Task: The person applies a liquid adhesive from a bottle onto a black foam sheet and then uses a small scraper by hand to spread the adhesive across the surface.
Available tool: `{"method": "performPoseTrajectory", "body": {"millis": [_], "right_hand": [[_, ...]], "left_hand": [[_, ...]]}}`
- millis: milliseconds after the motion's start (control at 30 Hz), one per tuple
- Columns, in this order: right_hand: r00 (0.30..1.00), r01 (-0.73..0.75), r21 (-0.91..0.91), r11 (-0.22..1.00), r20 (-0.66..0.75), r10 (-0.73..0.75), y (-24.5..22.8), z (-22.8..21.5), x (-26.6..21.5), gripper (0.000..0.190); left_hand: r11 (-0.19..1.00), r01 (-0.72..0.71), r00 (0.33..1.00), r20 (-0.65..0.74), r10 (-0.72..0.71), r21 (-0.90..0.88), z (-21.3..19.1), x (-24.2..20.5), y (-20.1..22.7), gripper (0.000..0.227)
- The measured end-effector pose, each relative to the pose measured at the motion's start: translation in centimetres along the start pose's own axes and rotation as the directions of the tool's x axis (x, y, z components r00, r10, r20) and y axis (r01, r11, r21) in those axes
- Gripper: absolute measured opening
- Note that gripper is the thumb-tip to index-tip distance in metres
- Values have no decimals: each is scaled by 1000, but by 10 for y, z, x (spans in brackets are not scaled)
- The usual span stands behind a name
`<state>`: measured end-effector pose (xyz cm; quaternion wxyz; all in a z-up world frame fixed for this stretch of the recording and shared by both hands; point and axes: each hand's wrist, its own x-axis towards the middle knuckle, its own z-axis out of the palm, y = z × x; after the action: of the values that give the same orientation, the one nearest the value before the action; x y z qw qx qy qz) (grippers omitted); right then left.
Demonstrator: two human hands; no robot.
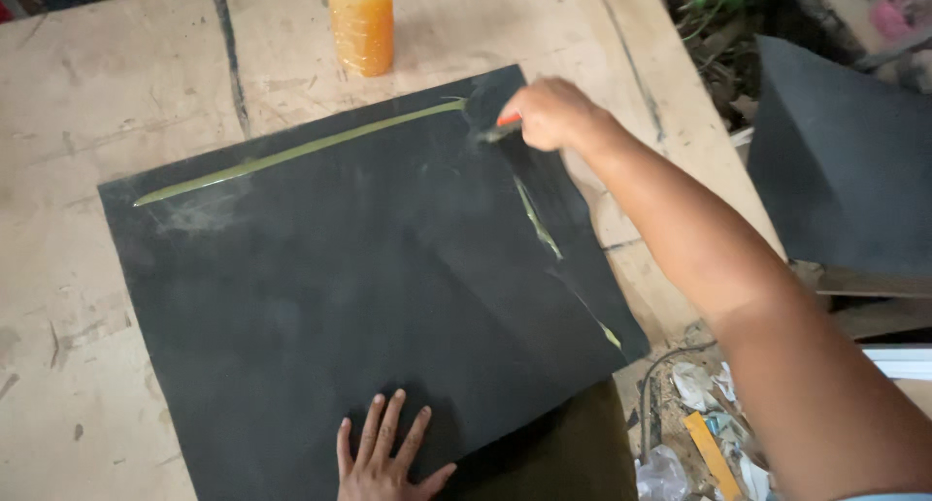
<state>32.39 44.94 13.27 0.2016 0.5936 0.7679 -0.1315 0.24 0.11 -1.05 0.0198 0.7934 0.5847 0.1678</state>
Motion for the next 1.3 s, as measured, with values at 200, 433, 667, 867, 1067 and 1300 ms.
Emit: {"method": "performPoseTrajectory", "body": {"millis": [200, 433, 667, 867, 1067, 1300], "right_hand": [[996, 69, 124, 990, 55, -76, 32, 63, -79, 58], [966, -171, 169, 971, 222, 132, 18, 48, -164, 52], [964, -50, 362, 931, -226, 139, 39, 42, -81, 57], [998, -62, 138, 989, -20, 65, 18, 12, -36, 68], [999, -31, 67, 997, -34, 34, 34, 22, -14, 70], [989, -130, 191, 973, 93, 114, 13, 14, -93, 38]], "left_hand": [[1000, -3, 999, 38, 3, -19, -14, 5, 2, 83], [999, -18, 1000, -1, 18, -44, -11, 1, 2, 83], [999, -11, 1000, 21, 10, 51, -4, -2, 2, 91], [999, -17, 999, -32, 18, 43, 0, 0, 1, 87], [999, -12, 1000, 18, 11, 50, -2, 2, 0, 86], [999, -25, 1000, -16, 26, 34, 2, -3, -1, 91]]}}
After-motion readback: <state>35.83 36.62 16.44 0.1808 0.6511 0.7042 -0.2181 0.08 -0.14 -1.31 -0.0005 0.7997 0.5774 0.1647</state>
